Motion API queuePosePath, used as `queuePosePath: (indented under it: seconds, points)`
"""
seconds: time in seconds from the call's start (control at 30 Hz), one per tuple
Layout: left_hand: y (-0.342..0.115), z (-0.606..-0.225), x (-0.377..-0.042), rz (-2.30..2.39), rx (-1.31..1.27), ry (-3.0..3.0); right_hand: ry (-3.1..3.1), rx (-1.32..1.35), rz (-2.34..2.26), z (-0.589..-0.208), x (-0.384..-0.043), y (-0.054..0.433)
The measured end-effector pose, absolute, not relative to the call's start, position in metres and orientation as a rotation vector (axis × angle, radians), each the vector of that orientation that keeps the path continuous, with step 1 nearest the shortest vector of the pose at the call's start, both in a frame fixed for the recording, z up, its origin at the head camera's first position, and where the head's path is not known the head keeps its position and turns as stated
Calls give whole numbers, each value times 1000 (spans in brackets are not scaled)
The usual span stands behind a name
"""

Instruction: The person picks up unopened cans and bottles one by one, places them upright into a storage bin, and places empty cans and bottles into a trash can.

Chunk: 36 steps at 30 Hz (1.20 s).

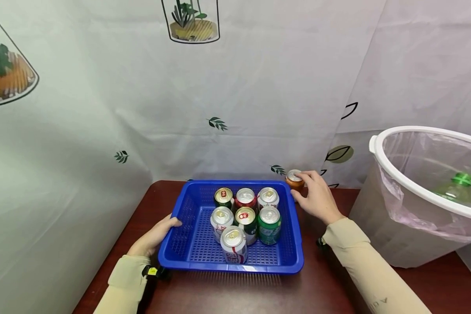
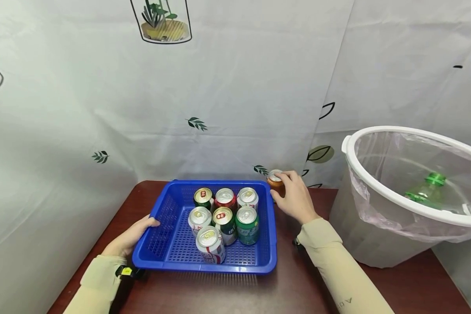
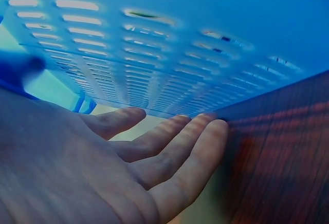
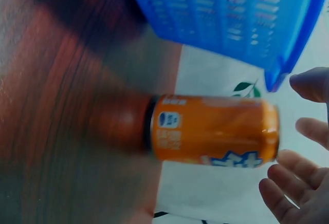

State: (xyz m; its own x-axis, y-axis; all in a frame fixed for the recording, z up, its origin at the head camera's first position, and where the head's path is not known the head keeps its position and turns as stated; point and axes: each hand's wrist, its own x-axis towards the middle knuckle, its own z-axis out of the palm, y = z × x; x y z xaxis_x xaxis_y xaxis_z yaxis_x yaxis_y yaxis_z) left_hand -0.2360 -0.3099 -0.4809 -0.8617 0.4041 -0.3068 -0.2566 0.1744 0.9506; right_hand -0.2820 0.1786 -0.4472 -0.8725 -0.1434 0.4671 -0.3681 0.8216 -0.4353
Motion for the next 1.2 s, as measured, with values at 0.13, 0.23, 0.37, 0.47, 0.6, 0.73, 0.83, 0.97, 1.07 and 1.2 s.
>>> queuePosePath:
  seconds: [0.13,0.23,0.37,0.47,0.6,0.73,0.83,0.97,1.07,1.2]
  points:
    - [-310,-482,-236,1736,123,1971,-2605,361,719,-451,-292,179]
    - [-309,-482,-236,1738,115,1985,-2645,356,694,-452,-299,178]
    - [-310,-482,-236,1737,115,1991,-2722,370,657,-453,-305,177]
    - [-309,-482,-237,1739,112,1987,-2754,378,649,-455,-307,177]
    - [-309,-483,-237,1737,92,1997,-2763,353,660,-461,-307,176]
    - [-309,-483,-236,1738,83,2009,-2754,302,676,-465,-307,175]
    - [-309,-483,-236,1738,83,2009,-2748,272,692,-466,-306,174]
    - [-310,-483,-237,1739,89,2002,-2730,246,708,-467,-303,176]
    - [-310,-483,-237,1744,102,1987,-2718,230,712,-468,-298,179]
    - [-309,-483,-236,1745,118,1979,-2686,219,715,-469,-290,183]
